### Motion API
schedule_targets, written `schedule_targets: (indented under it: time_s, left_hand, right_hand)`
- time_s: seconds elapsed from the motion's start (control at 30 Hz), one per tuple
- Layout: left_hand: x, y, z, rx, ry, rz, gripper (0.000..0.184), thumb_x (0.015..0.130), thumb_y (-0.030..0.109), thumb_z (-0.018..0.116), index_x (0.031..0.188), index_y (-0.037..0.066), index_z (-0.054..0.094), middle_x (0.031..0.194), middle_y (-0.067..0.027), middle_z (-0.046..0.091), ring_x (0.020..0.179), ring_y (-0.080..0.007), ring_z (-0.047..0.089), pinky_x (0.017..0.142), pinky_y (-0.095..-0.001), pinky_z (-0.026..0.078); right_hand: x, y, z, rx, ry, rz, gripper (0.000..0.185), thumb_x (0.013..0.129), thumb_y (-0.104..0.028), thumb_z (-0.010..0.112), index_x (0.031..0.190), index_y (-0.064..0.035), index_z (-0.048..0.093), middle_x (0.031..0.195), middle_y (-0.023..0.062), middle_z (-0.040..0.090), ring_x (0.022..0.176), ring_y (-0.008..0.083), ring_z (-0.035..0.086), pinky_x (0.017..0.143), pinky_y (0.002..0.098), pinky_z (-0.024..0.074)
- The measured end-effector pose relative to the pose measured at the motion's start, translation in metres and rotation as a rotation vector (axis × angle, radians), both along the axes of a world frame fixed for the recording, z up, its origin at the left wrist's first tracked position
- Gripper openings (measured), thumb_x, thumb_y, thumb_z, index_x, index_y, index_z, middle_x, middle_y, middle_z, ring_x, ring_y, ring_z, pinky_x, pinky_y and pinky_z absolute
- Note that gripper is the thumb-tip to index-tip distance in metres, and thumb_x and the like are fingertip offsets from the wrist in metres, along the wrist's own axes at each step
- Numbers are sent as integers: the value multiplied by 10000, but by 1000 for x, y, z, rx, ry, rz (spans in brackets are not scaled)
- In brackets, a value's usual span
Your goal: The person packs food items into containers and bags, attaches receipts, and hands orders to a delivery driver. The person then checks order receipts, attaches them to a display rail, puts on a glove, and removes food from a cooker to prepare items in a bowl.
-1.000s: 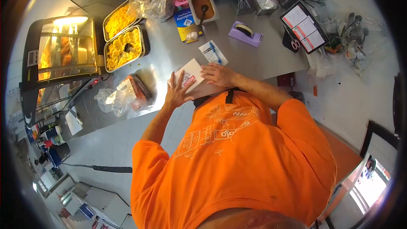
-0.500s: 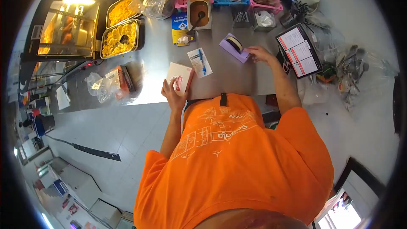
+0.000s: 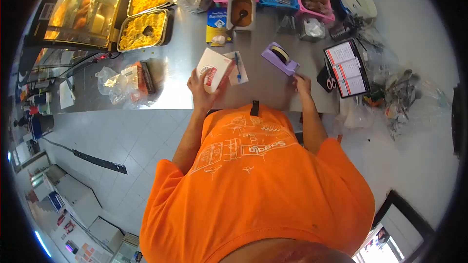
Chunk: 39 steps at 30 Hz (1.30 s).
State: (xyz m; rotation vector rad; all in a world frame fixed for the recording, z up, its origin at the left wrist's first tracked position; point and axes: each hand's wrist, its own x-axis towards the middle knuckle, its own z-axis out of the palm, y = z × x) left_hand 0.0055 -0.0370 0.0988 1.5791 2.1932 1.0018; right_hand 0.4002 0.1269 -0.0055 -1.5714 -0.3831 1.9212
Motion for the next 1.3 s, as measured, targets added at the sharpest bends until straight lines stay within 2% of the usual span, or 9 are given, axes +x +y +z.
schedule_targets:
  time_s: [0.2,0.27,0.33,0.47,0.6,0.9,1.1,1.2,1.3]
  left_hand:
    - [-4,9,52,-111,153,14,747,599,160,829,1290,337,608,1485,-221,304,1304,-456,295,1045,-511,392]
    - [-7,8,59,-127,227,3,722,601,174,833,1267,353,620,1476,-212,314,1300,-444,302,984,-511,456]
    - [-13,8,66,-161,223,12,702,614,191,837,1265,332,613,1478,-218,302,1300,-453,290,990,-521,449]
    - [-42,-2,57,-198,73,58,681,673,170,829,1294,215,555,1423,-206,399,1255,-397,417,957,-511,485]
    - [-80,-21,15,-228,-1097,130,649,730,39,764,1309,71,472,1245,-129,588,1058,-206,624,884,-346,543]
    - [-69,-29,-1,-517,-43,366,961,563,476,893,1360,178,447,1319,-125,453,1235,-345,423,1012,-573,329]
    - [-82,-22,-34,-302,-130,180,872,688,483,833,1377,141,424,1203,-175,506,1092,-374,532,898,-468,461]
    - [-48,-8,-23,-313,-241,83,695,817,370,763,1351,71,433,1205,-218,497,1078,-402,541,906,-454,469]
    - [-16,9,-85,33,-323,65,534,905,250,668,1350,70,436,1222,-243,483,1112,-418,528,925,-444,466]
  right_hand:
    - [-135,-53,87,-52,1009,57,93,978,-181,548,893,-154,576,723,-50,464,503,76,370,459,236,302]
    - [-197,-51,98,31,857,439,158,954,-267,609,872,-132,612,655,-52,469,467,72,389,460,235,320]
    - [-256,-57,115,366,34,819,338,888,-385,693,745,-81,662,561,-16,537,456,94,481,474,270,389]
    - [-299,-76,114,744,-413,816,534,813,-484,743,549,-30,642,563,95,646,517,197,619,523,371,465]
    - [-306,-80,114,980,-741,1000,493,803,-509,730,642,-47,670,574,133,597,526,315,593,526,380,461]
    - [-220,-84,28,1512,-1240,993,366,863,-405,676,1156,-184,682,1290,-24,594,1309,232,437,1066,502,309]
    - [-215,-71,17,1300,-1211,717,325,927,-280,608,1220,-151,662,1217,33,651,1288,238,479,1082,535,298]
    - [-246,-80,55,1226,-607,529,303,941,-223,565,1206,-120,667,1187,81,668,1303,248,474,1070,545,324]
    - [-248,-100,65,1368,-736,951,320,867,-180,632,1156,-47,671,1248,150,628,1358,282,421,1088,532,332]
